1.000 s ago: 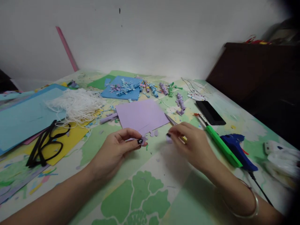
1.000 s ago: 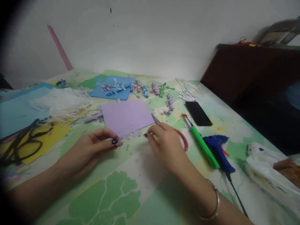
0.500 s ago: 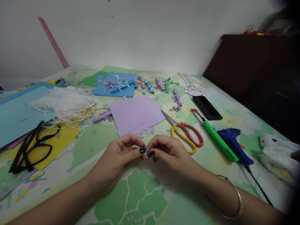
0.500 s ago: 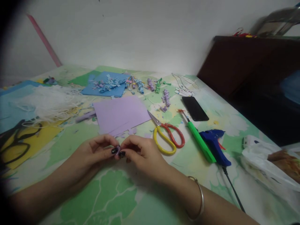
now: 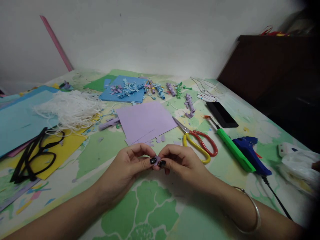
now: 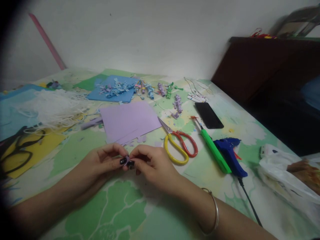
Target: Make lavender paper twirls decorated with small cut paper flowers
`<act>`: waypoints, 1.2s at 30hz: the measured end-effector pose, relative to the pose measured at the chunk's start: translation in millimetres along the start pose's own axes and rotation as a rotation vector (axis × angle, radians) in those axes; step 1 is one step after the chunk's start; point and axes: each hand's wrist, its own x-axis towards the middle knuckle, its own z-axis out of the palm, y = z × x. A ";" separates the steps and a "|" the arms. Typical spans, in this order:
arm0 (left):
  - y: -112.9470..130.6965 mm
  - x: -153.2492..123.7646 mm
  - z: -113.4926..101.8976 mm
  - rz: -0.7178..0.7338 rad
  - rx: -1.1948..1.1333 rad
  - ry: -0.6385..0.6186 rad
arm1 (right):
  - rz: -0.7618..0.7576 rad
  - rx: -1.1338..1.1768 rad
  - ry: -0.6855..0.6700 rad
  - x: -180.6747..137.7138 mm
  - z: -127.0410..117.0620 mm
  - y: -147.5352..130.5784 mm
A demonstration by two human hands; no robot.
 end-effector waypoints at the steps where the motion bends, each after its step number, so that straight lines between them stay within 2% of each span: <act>1: 0.1 0.0 0.2 -0.003 -0.002 0.000 | 0.001 0.009 0.001 0.0 0.1 -0.5; 8: -1.3 -0.4 0.8 -0.004 -0.021 0.001 | 0.038 0.095 -0.006 0.4 2.1 -3.1; 15: -1.6 1.1 -2.7 -0.027 0.136 0.015 | -0.006 -0.263 0.103 -3.8 5.4 -4.6; 25: 1.6 1.7 -1.8 0.008 0.049 0.090 | 0.043 -0.083 0.116 3.1 -5.7 -5.8; 36: -1.5 4.2 -7.0 0.053 0.104 0.144 | 0.075 -0.165 0.117 3.8 -3.0 -5.1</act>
